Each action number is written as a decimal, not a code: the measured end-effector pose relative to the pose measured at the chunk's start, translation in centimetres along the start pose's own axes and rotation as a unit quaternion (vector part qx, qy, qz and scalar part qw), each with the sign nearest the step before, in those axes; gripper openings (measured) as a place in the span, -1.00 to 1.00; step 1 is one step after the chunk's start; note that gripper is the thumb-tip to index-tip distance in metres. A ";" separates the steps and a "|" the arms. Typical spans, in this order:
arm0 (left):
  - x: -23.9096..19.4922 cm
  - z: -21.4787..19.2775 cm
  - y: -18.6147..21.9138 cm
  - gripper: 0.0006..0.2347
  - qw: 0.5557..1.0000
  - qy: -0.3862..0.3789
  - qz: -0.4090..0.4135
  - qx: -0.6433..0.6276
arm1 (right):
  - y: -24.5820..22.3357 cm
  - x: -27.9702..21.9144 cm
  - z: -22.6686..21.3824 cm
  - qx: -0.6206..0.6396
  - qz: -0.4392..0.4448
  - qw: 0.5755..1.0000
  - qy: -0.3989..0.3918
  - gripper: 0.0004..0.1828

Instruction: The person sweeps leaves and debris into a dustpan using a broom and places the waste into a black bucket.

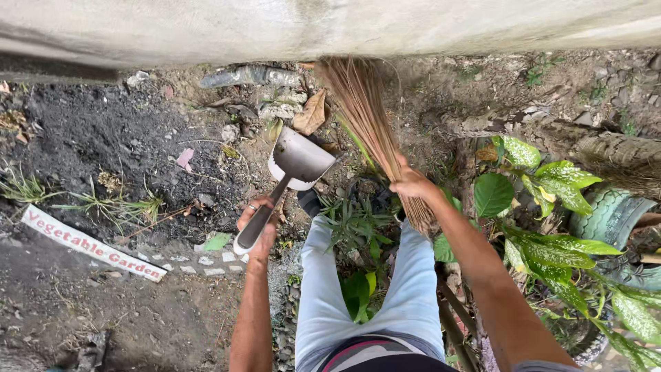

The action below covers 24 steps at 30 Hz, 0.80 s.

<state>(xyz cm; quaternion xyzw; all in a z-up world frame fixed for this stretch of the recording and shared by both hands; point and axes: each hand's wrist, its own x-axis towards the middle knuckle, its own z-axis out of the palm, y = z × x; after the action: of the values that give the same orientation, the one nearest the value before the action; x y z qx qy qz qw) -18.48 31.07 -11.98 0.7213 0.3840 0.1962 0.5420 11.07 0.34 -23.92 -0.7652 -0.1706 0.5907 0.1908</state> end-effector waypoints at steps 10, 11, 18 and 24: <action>-0.9 -4.3 -2.8 -0.87 0.996 0.046 -0.004 0.072 | -6.3 -12.6 -5.1 -0.252 0.018 0.964 -0.080 0.35; -1.0 -4.6 -2.9 -0.86 0.996 0.056 0.020 0.070 | -7.9 -10.4 -4.9 -0.303 0.038 0.949 -0.072 0.28; 0.8 -3.8 -4.2 -0.87 0.993 0.058 0.002 0.107 | -13.0 5.6 -4.3 -0.634 0.006 0.773 0.025 -0.02; 0.9 -3.0 -2.0 -0.87 0.995 0.059 0.046 0.073 | -4.5 -2.0 -5.1 -0.463 0.148 0.873 -0.041 0.18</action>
<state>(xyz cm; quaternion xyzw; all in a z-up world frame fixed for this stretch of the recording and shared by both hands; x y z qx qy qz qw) -20.70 33.85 -13.01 0.7628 0.3952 0.2347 0.4548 15.31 2.82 -18.84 -0.7577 -0.3168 0.4959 -0.2822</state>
